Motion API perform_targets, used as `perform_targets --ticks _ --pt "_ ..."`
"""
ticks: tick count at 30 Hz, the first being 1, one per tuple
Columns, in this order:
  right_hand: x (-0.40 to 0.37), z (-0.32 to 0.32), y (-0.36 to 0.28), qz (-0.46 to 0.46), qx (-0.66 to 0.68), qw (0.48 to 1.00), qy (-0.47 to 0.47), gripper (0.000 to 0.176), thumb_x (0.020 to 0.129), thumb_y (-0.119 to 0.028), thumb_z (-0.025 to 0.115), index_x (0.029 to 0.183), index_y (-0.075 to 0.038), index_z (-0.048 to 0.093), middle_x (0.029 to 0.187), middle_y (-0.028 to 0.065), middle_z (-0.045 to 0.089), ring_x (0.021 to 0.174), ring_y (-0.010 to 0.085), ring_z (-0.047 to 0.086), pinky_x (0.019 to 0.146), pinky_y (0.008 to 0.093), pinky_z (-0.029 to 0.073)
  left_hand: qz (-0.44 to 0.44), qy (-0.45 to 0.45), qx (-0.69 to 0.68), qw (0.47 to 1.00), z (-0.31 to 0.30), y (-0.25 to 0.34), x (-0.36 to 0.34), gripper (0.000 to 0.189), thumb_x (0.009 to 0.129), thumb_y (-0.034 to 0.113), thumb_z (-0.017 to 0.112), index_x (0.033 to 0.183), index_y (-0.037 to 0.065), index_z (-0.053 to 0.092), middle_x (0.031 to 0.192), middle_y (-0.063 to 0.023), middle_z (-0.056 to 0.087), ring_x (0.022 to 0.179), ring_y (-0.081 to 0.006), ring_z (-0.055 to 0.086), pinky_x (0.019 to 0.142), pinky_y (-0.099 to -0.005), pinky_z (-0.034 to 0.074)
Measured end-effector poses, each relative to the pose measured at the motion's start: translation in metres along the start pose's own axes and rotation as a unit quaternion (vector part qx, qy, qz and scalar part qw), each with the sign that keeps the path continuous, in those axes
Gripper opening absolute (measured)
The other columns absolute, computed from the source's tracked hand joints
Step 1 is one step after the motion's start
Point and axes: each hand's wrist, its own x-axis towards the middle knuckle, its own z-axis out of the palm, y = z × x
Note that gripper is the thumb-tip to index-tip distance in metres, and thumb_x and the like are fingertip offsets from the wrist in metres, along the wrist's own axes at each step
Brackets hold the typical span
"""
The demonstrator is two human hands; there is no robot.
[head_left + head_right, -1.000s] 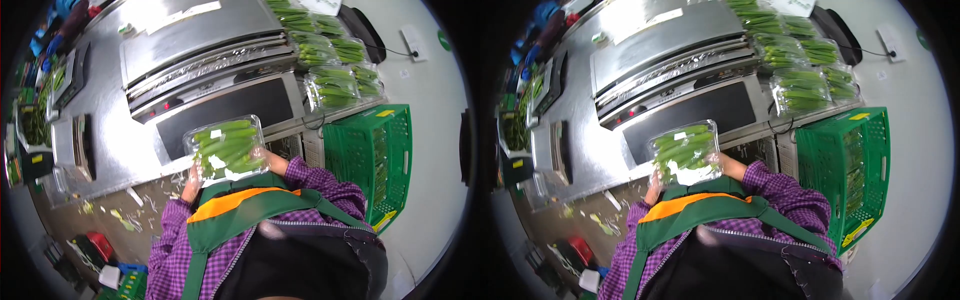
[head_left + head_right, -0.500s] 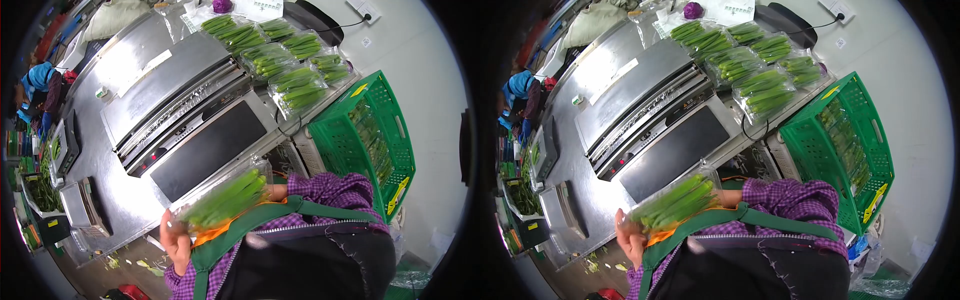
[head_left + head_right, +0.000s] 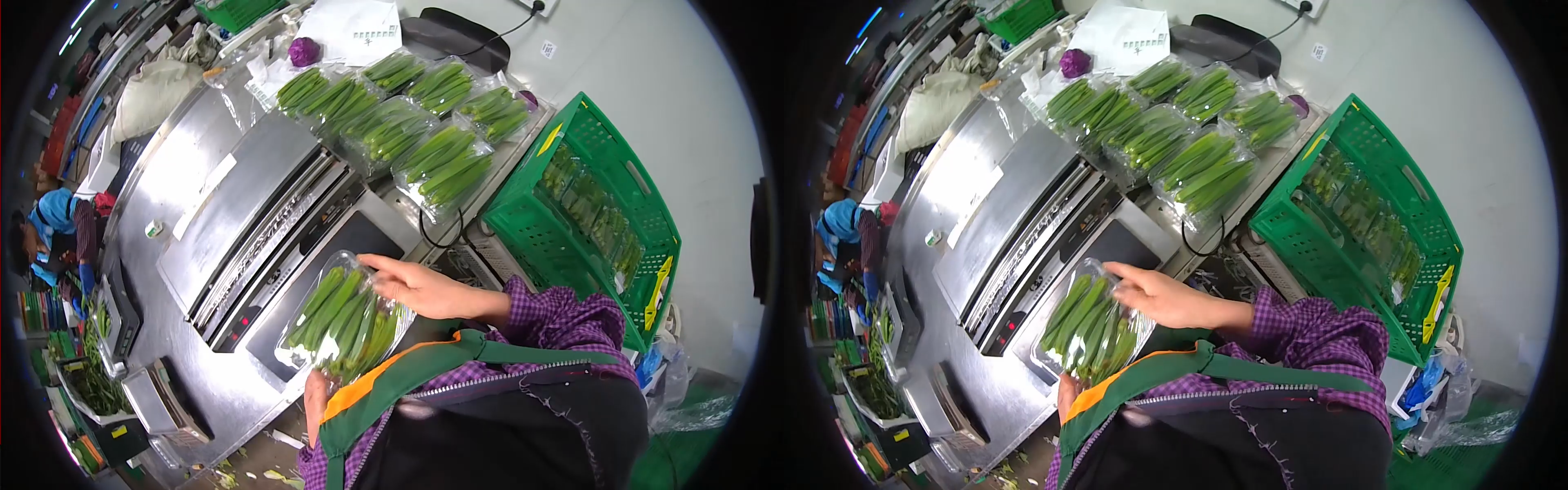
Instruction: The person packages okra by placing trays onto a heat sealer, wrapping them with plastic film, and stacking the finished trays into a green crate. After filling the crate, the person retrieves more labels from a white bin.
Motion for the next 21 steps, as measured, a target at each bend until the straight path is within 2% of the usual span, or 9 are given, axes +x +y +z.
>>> perform_targets --ticks 2,4,5,8,13,15,16,19,21 --pt "0.001 -0.018 0.005 0.056 0.003 0.997 0.057 0.044 0.094 -0.019 0.045 0.134 -0.002 0.035 0.105 0.0084 0.057 0.094 0.0121 0.050 0.084 0.0275 0.041 0.013 -0.012 0.056 0.998 0.016 0.011 0.014 0.043 0.094 0.037 0.043 0.111 -0.002 0.049 0.088 -0.0060 0.059 0.077 -0.0118 0.055 0.066 -0.0235 0.044" --pt "0.004 -0.039 0.012 0.001 0.046 0.990 0.131 0.040 0.093 -0.015 0.047 0.131 -0.002 0.041 0.106 0.0075 0.057 0.094 0.0118 0.050 0.084 0.0274 0.041 -0.023 -0.080 -0.027 0.996 0.057 0.048 0.028 0.041 0.094 0.033 0.042 0.113 -0.003 0.048 0.090 -0.0096 0.061 0.074 -0.0152 0.060 0.064 -0.0272 0.050" --pt "0.006 -0.057 0.013 -0.019 -0.002 0.983 0.182 0.037 0.093 -0.012 0.048 0.128 -0.002 0.045 0.110 0.0065 0.057 0.097 0.0120 0.050 0.086 0.0271 0.041 0.021 -0.109 -0.058 0.992 0.079 0.060 0.029 0.041 0.094 0.033 0.043 0.114 -0.003 0.048 0.096 -0.0135 0.062 0.073 -0.0172 0.062 0.061 -0.0282 0.051" --pt "-0.001 -0.126 -0.030 0.001 0.017 0.978 0.207 0.041 0.092 -0.017 0.049 0.131 -0.005 0.043 0.120 0.0076 0.054 0.101 0.0150 0.051 0.083 0.0276 0.046 0.022 -0.321 -0.077 0.944 0.107 0.068 0.053 0.053 0.094 0.039 0.042 0.126 -0.002 0.040 0.110 -0.0184 0.059 0.096 -0.0249 0.061 0.081 -0.0328 0.050" --pt "-0.007 -0.314 -0.027 -0.061 -0.028 0.935 0.348 0.040 0.092 -0.020 0.050 0.129 -0.005 0.047 0.107 -0.0022 0.059 0.081 0.0068 0.051 0.074 0.0225 0.044 0.019 -0.309 -0.073 0.948 0.129 0.069 0.061 0.045 0.096 0.031 0.041 0.130 0.001 0.040 0.115 -0.0174 0.056 0.108 -0.0239 0.054 0.090 -0.0349 0.045" --pt "-0.013 -0.374 -0.023 -0.008 -0.044 0.913 0.406 0.037 0.092 -0.014 0.047 0.128 -0.003 0.048 0.114 0.0018 0.057 0.091 0.0089 0.054 0.080 0.0249 0.045 0.004 -0.272 -0.072 0.960 0.123 0.064 0.065 0.043 0.096 0.029 0.041 0.129 0.001 0.041 0.115 -0.0169 0.057 0.106 -0.0231 0.055 0.090 -0.0344 0.046" --pt "-0.013 -0.411 -0.007 -0.033 -0.052 0.912 0.405 0.038 0.092 -0.014 0.046 0.128 -0.003 0.047 0.121 0.0045 0.055 0.104 0.0125 0.052 0.088 0.0272 0.044 -0.004 -0.255 -0.078 0.964 0.119 0.063 0.067 0.041 0.096 0.028 0.042 0.127 0.001 0.043 0.114 -0.0159 0.057 0.105 -0.0217 0.056 0.089 -0.0336 0.045" --pt "-0.012 -0.472 0.015 -0.022 -0.084 0.916 0.392 0.037 0.093 -0.016 0.045 0.126 0.000 0.047 0.122 0.0087 0.053 0.109 0.0165 0.051 0.091 0.0279 0.042 -0.004 -0.191 -0.108 0.976 0.115 0.060 0.069 0.039 0.096 0.027 0.044 0.125 0.001 0.045 0.112 -0.0141 0.058 0.102 -0.0195 0.056 0.088 -0.0320 0.046" --pt "-0.005 -0.493 0.026 0.017 -0.075 0.949 0.304 0.039 0.092 -0.019 0.047 0.126 0.000 0.047 0.122 0.0090 0.054 0.110 0.0170 0.051 0.094 0.0292 0.041 -0.003 -0.173 -0.103 0.980 0.112 0.060 0.071 0.036 0.096 0.023 0.044 0.124 0.001 0.046 0.109 -0.0142 0.059 0.101 -0.0196 0.057 0.087 -0.0316 0.047"
